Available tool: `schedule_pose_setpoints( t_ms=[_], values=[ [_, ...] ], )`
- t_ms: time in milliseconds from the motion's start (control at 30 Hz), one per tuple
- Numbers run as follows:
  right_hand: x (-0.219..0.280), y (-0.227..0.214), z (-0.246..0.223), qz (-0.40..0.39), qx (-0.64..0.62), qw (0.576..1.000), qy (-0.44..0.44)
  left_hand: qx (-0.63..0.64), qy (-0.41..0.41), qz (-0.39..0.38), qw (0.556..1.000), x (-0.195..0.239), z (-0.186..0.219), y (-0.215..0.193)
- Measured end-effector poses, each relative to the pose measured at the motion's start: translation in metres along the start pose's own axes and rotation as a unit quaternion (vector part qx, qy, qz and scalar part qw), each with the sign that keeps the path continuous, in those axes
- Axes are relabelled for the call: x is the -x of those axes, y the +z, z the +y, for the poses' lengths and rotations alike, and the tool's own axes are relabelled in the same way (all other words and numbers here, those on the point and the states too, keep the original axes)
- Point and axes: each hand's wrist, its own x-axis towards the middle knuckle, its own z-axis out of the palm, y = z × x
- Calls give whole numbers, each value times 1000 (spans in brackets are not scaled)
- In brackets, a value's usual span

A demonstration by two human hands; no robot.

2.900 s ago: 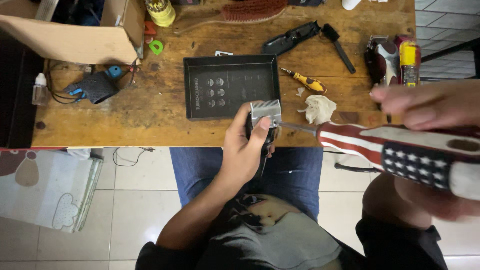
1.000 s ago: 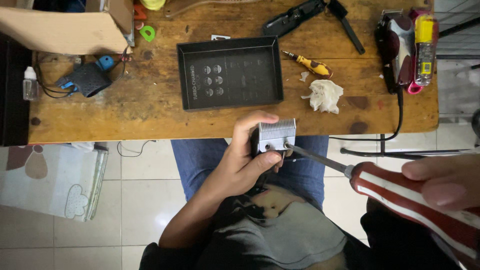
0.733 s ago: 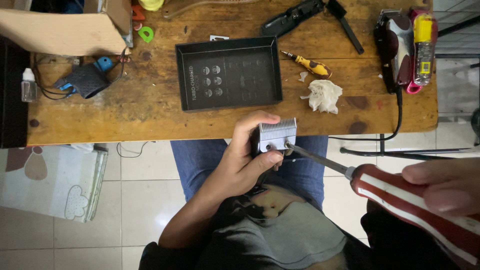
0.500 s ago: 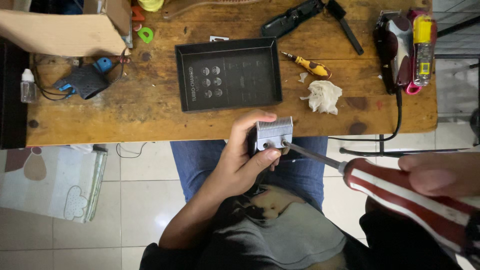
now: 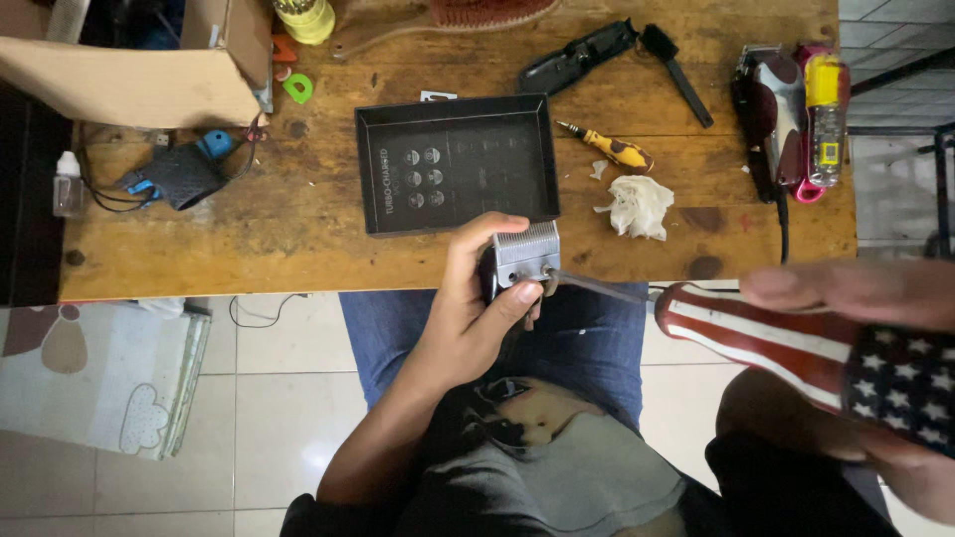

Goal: The person assembles a hair clipper by attaching the blade to the body, tightening it with a screwdriver, fitting the casing together, fastening screws with a screwdriver, and wiping the clipper with a cloth.

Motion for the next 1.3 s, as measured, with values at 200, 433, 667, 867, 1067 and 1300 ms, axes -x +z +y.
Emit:
schedule_pose_setpoints(
  t_ms=[200,433,667,867,1067,1300],
  values=[
    [-1,-3,0,1,0,1000,-4,-18,14,25,999,0,3,2],
    [-3,-14,0,44,48,998,-14,-64,26,31,997,0,1,4],
    [-17,-35,13,175,223,959,-3,-22,-5,59,998,-2,0,-1],
    [-10,-59,71,267,359,892,62,83,6,28,996,1,-2,-11],
    [45,-48,125,248,366,891,107,70,2,24,997,2,-8,-11],
    [39,-23,121,117,578,789,174,75,8,22,997,-3,-13,-11]
  ],
)
